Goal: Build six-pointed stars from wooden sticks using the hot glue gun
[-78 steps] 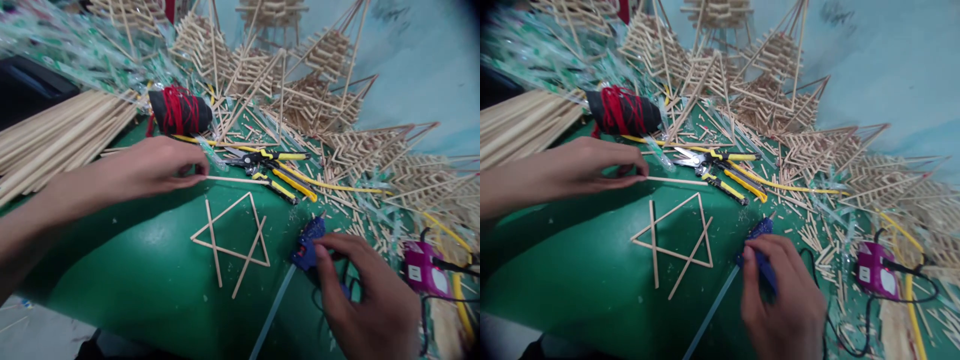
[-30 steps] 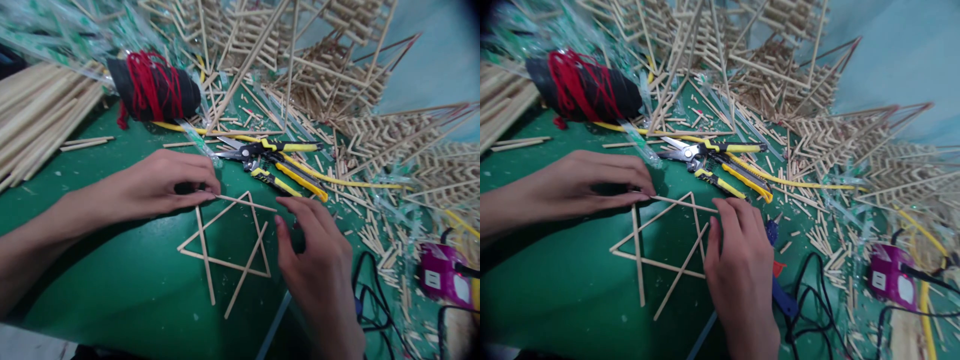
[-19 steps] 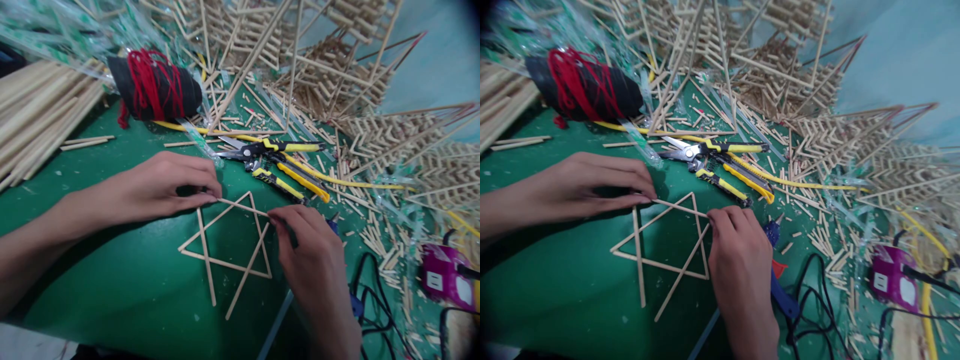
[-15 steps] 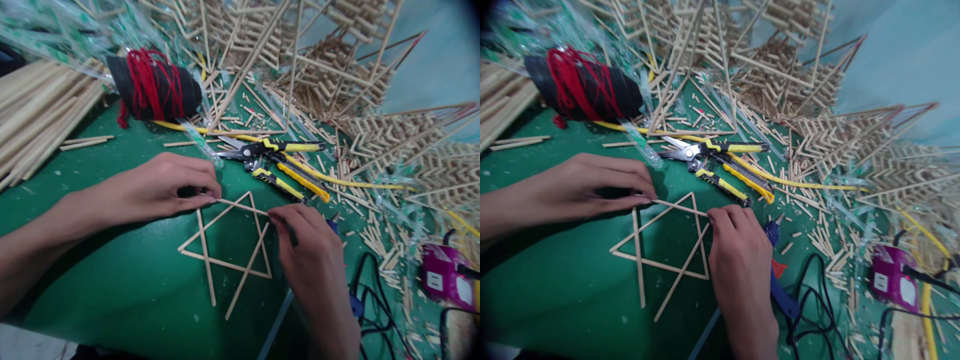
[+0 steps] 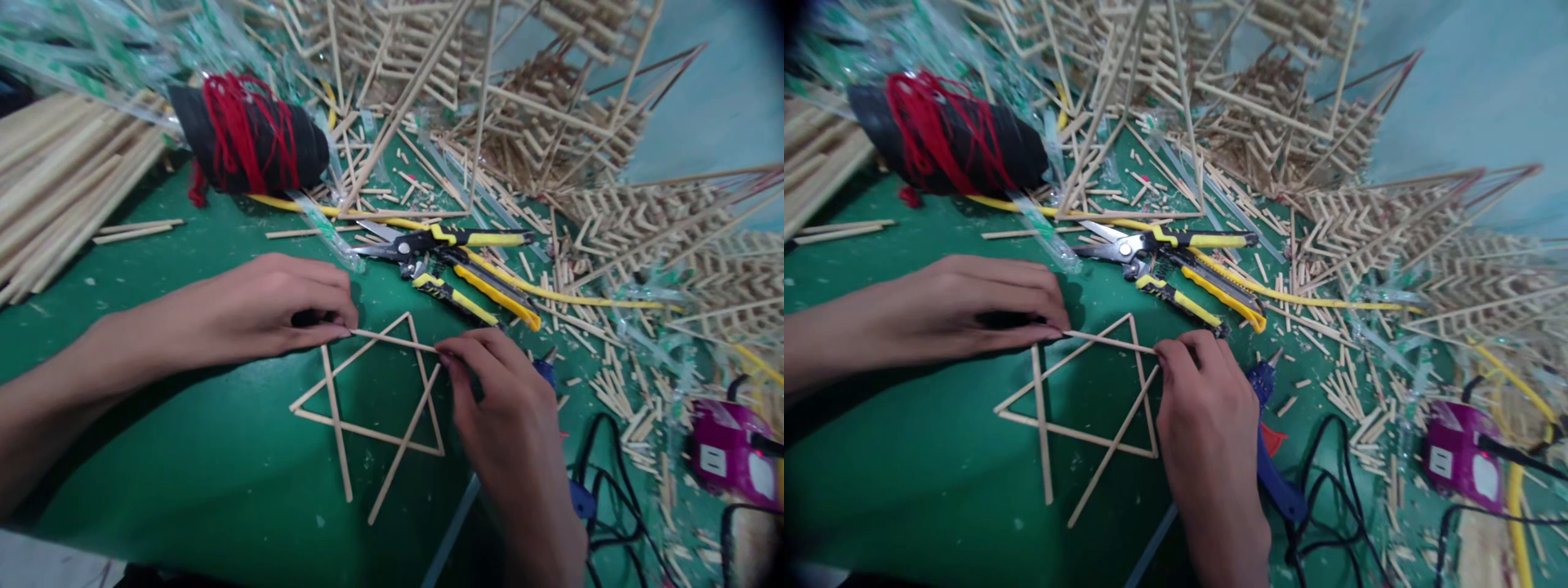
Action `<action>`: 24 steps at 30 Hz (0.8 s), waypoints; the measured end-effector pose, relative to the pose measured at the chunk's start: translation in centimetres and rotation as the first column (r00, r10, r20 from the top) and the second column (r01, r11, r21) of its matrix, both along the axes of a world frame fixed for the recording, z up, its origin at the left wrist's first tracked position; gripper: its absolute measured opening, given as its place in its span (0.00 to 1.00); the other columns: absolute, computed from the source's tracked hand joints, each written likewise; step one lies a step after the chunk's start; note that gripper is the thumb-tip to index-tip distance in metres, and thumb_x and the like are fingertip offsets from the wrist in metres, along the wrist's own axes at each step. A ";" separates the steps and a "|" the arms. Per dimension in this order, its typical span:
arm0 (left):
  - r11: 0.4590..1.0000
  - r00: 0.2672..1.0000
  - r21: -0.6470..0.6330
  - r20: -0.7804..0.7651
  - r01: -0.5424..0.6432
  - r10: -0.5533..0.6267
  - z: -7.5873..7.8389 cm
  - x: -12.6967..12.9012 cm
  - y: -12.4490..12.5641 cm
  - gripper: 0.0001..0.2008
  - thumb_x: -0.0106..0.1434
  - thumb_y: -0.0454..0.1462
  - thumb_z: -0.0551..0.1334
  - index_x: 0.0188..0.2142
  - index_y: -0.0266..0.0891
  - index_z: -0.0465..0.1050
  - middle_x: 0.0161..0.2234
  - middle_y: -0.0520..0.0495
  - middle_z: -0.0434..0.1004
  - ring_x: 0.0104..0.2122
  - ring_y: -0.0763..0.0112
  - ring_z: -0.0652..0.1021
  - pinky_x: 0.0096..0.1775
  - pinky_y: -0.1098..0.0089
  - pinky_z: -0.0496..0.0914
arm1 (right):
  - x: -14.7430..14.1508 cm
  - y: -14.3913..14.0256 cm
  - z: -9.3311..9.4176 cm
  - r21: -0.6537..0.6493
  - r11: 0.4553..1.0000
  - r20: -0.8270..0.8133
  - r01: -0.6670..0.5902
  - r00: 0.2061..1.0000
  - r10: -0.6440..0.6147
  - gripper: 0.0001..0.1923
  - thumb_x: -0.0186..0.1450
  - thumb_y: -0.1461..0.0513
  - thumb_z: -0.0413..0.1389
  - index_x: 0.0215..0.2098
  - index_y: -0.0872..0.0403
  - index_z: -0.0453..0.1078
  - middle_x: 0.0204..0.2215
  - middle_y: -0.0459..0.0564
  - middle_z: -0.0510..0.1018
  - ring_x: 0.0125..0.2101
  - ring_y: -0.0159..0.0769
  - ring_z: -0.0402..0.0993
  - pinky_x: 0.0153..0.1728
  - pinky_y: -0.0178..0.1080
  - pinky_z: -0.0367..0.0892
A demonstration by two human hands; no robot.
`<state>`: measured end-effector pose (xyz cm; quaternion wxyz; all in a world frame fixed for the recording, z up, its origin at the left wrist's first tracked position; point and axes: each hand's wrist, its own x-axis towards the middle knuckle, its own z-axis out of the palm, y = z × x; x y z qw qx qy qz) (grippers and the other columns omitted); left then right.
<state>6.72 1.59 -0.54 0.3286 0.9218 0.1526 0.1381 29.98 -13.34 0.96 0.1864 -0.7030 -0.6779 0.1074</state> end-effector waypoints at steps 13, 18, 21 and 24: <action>1.000 1.000 -0.024 0.005 0.008 -0.008 -0.1 0.0 0.1 0.10 0.74 0.37 0.59 0.38 0.39 0.78 0.34 0.51 0.76 0.34 0.76 0.77 0.36 0.77 0.67 | 0.0 0.0 0.0 -0.021 1.000 -0.016 0.003 1.000 -0.003 0.13 0.68 0.72 0.54 0.42 0.54 0.78 0.39 0.51 0.80 0.38 0.39 0.78 0.43 0.42 0.73; 0.999 1.000 -0.044 -0.012 0.007 -0.007 0.1 0.2 0.0 0.10 0.74 0.36 0.58 0.37 0.38 0.77 0.34 0.50 0.76 0.34 0.74 0.76 0.36 0.76 0.66 | 0.0 -0.1 0.0 -0.046 0.999 -0.013 0.007 1.000 -0.008 0.13 0.67 0.72 0.54 0.41 0.53 0.78 0.39 0.51 0.80 0.38 0.40 0.78 0.43 0.42 0.73; 1.000 1.000 -0.020 -0.001 0.011 -0.012 0.0 0.2 -0.1 0.10 0.74 0.36 0.58 0.37 0.38 0.77 0.34 0.50 0.75 0.34 0.74 0.76 0.36 0.76 0.66 | 0.0 -0.1 0.0 -0.042 0.999 -0.016 0.005 1.000 -0.006 0.13 0.67 0.72 0.53 0.41 0.53 0.78 0.38 0.51 0.79 0.38 0.39 0.78 0.42 0.41 0.73; 1.000 1.000 -0.009 0.004 0.010 -0.010 0.0 0.1 -0.1 0.10 0.74 0.35 0.58 0.37 0.38 0.76 0.34 0.50 0.74 0.34 0.74 0.75 0.37 0.76 0.65 | 0.0 0.0 0.1 -0.053 0.999 -0.022 -0.003 1.000 0.002 0.13 0.67 0.73 0.53 0.40 0.53 0.77 0.39 0.51 0.79 0.38 0.39 0.77 0.42 0.41 0.73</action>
